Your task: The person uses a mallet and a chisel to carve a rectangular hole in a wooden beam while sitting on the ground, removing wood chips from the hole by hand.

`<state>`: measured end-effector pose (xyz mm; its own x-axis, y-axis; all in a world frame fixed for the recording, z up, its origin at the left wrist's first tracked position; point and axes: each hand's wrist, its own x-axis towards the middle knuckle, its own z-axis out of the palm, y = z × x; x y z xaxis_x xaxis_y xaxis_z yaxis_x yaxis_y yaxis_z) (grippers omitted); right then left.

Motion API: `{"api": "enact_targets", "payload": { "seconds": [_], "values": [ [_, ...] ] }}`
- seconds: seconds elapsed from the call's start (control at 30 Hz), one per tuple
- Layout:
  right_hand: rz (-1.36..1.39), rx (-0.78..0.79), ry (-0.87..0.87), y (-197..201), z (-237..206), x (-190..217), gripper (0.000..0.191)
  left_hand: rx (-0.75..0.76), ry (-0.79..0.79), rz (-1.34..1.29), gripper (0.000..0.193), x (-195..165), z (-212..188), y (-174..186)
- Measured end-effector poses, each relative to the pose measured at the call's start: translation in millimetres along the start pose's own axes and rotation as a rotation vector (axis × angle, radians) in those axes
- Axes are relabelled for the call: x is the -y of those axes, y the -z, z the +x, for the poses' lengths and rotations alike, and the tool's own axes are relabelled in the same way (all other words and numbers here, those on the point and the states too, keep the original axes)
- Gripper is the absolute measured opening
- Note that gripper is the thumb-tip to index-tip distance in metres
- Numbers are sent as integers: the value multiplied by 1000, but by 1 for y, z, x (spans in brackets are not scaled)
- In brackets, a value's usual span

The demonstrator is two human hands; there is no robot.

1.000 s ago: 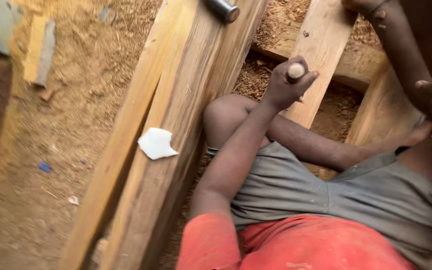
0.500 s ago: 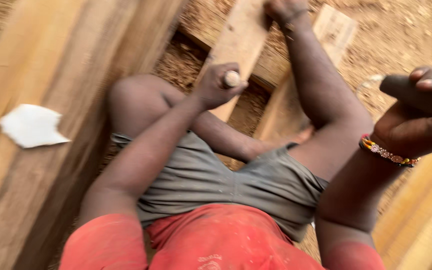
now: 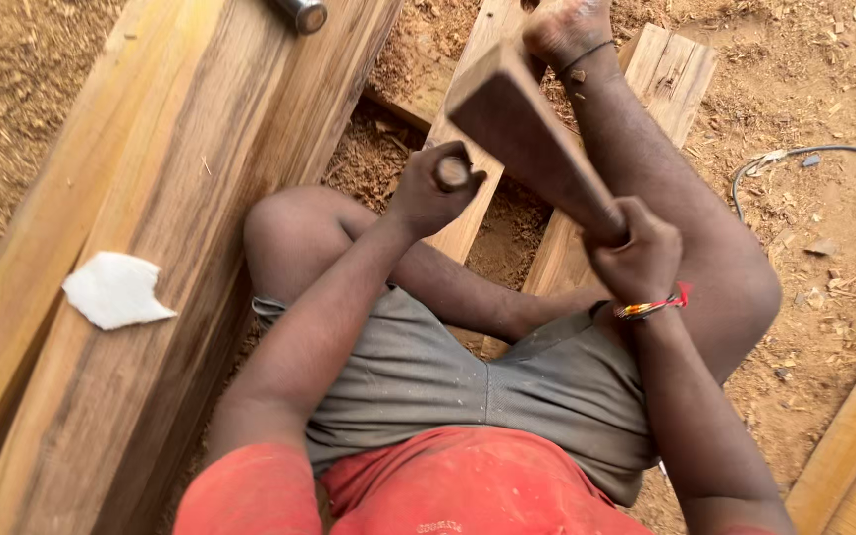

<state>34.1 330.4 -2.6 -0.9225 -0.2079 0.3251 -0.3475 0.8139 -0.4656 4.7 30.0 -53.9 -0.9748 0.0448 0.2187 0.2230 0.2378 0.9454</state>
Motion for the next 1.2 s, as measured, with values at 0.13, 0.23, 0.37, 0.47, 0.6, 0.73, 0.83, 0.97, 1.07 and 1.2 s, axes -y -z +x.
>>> {"api": "enact_targets", "payload": {
  "seconds": [0.13,0.23,0.37,0.47,0.6,0.73,0.83,0.97,1.07,1.2],
  "values": [
    [32,-27,-230,-1,7,-15,33,-159,-16,-159,16,-12,9,25],
    [317,-28,-284,-9,10,-30,28,-137,-107,-296,34,-26,20,42],
    [770,19,-727,-30,12,-46,19,58,-260,20,34,-33,50,38],
    [966,-23,-884,-42,14,-54,20,66,-234,101,41,-16,76,17],
    [1092,-65,-1086,-46,19,-61,26,-27,-66,11,43,22,92,-5],
    [1053,-80,-1059,-48,22,-62,27,-62,110,15,51,46,90,-10],
    [964,-62,-1031,-52,21,-58,25,-142,134,-16,50,47,88,-4],
    [842,-67,-933,-56,19,-49,24,-179,55,-30,45,39,80,6],
    [810,-71,-864,-53,17,-38,23,-163,105,-24,42,33,74,8],
    [666,-103,-751,-43,11,-20,28,-163,147,-72,39,33,71,5]
  ]
}}
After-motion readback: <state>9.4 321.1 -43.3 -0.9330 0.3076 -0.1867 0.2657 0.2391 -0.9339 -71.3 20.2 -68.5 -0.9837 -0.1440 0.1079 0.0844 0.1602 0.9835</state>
